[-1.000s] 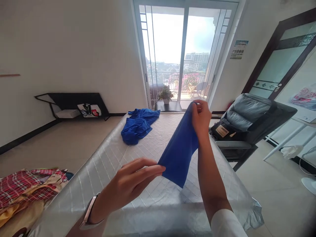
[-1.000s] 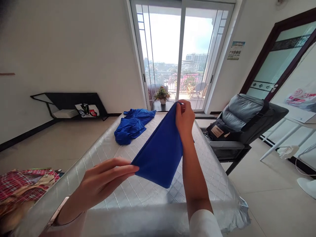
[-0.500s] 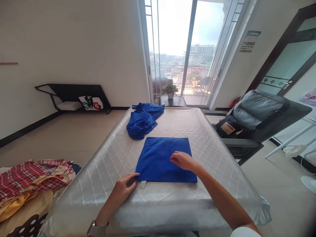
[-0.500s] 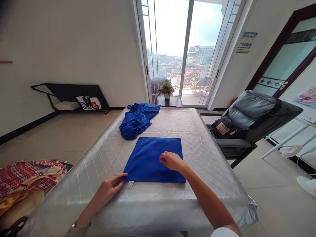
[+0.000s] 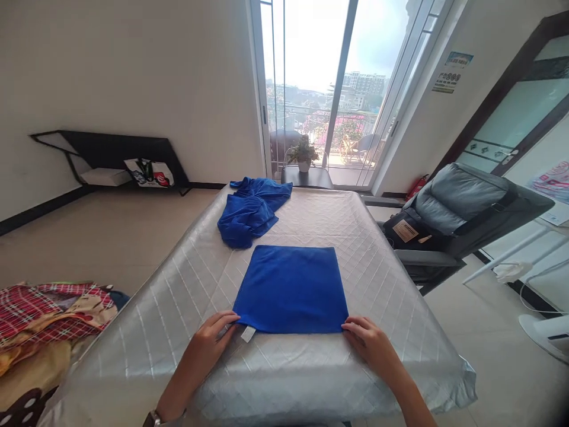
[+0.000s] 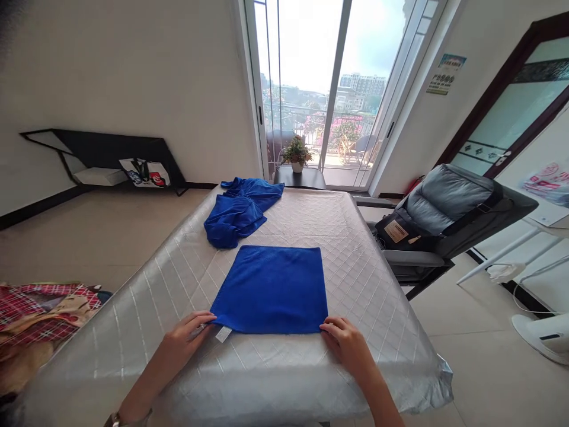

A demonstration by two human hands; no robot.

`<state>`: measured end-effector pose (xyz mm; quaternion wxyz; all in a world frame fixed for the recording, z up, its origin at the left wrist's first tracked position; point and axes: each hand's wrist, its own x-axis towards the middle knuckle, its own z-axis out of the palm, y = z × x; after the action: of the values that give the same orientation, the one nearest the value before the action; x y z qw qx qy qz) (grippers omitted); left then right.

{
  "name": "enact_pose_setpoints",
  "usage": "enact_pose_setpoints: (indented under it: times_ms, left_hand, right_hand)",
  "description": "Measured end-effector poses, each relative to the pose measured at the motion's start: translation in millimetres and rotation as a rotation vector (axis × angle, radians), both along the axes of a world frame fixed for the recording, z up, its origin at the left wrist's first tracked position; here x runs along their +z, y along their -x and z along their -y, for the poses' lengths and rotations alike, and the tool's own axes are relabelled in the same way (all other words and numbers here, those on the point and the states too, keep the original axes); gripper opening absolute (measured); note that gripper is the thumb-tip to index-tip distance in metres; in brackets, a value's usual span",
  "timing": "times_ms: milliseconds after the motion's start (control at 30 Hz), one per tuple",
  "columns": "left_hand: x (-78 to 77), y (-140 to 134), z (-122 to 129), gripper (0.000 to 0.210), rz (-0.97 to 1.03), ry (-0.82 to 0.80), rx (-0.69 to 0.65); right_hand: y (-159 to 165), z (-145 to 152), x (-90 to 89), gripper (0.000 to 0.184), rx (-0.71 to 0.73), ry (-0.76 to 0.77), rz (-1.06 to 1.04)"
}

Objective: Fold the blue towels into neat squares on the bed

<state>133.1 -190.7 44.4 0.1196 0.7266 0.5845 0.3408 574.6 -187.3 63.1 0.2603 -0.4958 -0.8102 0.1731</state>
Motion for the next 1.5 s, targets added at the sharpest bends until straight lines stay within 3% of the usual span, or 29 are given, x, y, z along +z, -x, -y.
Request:
enact_pose_setpoints:
  times_ms: [133,333,433,600,800,1000,1167,1300,1433,1500]
  left_hand:
    - [6.3,2,-1,0.043,-0.021,-0.018,-0.018]
    - [27.7,3,3,0.034,-0.01,-0.117,-0.088]
    - [54.2,3,10,0.026,-0.002,-0.214,-0.099]
    - [99.4,3,29,0.018,-0.029,-0.393,-0.052]
    - [127.8,5,51,0.016,-0.05,-0.46,-0.008]
    - [155.3,2,64,0.021,0.049,-0.446,-0.035]
    - [177.4,3,65,0.016,0.06,-0.431,-0.027]
    - [191.7,0,65,0.009,0.177,-0.348,-0.031]
    - [207.0,-1,47,0.004,0.21,-0.303,-0.057]
    - [217.5,0,24,0.016,0.171,-0.226,-0.073]
  right_hand:
    - [5,-8,5.3,0.029,0.021,-0.016,0.008]
    - [-1,0,20.8,0.021,-0.062,-0.12,-0.239]
    - [-7,5,45.6,0.017,-0.065,-0.208,-0.264]
    - [-16,15,96.8,0.026,-0.014,-0.364,-0.237]
    - [-23,27,134.0,0.038,0.073,-0.472,-0.178]
    - [-32,36,152.2,0.04,0.111,-0.452,-0.129]
    - [-37,45,185.3,0.042,0.157,-0.457,-0.081]
    - [-39,44,206.8,0.036,0.1,-0.491,-0.094]
    - [-44,20,215.4,0.022,0.061,-0.455,-0.13]
    - [-45,-3,218.7,0.014,0.063,-0.406,-0.132]
